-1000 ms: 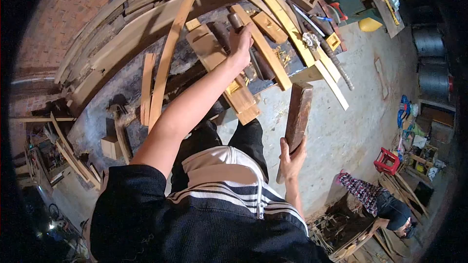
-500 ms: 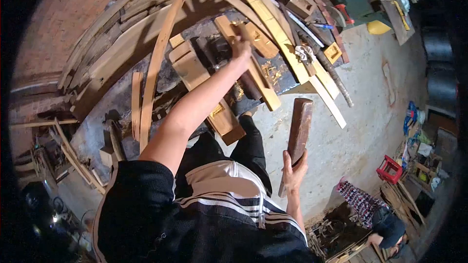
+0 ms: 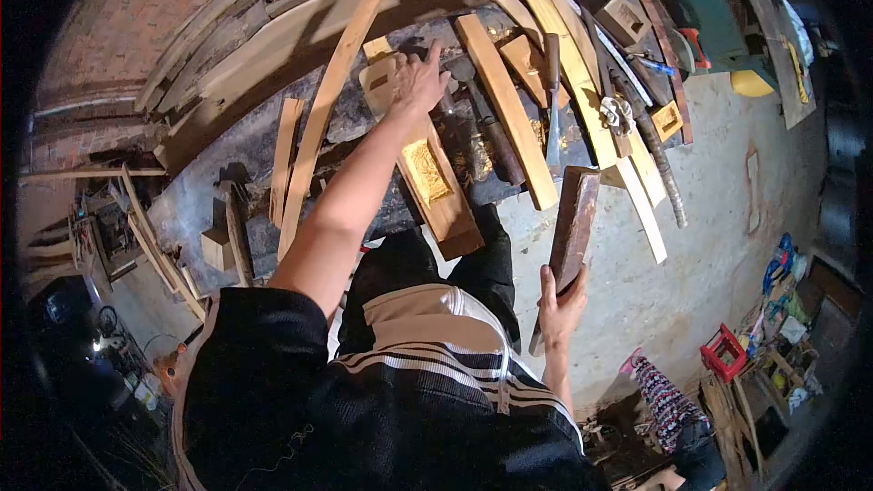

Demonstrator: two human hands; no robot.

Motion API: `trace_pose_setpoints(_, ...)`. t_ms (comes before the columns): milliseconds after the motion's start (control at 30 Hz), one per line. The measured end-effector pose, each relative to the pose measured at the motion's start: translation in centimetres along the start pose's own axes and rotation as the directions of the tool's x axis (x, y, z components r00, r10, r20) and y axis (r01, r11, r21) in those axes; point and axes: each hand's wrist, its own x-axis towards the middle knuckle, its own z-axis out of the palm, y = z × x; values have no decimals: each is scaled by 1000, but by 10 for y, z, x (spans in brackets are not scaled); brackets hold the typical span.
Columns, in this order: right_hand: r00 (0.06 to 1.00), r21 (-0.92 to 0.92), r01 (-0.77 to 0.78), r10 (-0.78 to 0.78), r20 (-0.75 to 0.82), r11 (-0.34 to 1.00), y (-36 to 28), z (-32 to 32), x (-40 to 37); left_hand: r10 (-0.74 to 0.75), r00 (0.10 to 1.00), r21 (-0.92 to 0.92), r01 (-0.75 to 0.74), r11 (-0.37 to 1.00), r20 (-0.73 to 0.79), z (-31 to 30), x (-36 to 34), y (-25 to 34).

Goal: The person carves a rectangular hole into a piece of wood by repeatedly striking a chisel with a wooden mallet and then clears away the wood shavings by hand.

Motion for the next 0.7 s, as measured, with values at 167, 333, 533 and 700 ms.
trace_pose_setpoints(167, 997, -105, 70, -65, 45, 992, -17, -1, -2, -243, 968, -329, 252, 910, 69, 5, 17, 1)
trace_pose_setpoints(333, 997, -152, 65, -59, 47, 986, -15, 0, -21, -301, 934, -825, 11, 565, -194, 16, 4, -12)
trace_pose_setpoints(533, 991, -135, 124, -128, -27, 983, -28, 12, -49, -431, 901, -989, 17, 148, -49, -25, -30, -29)
trace_pose_setpoints(700, 983, -88, 145, -154, -104, 985, -25, 28, -74, -507, 786, -859, 58, -508, 353, -29, -21, -54)
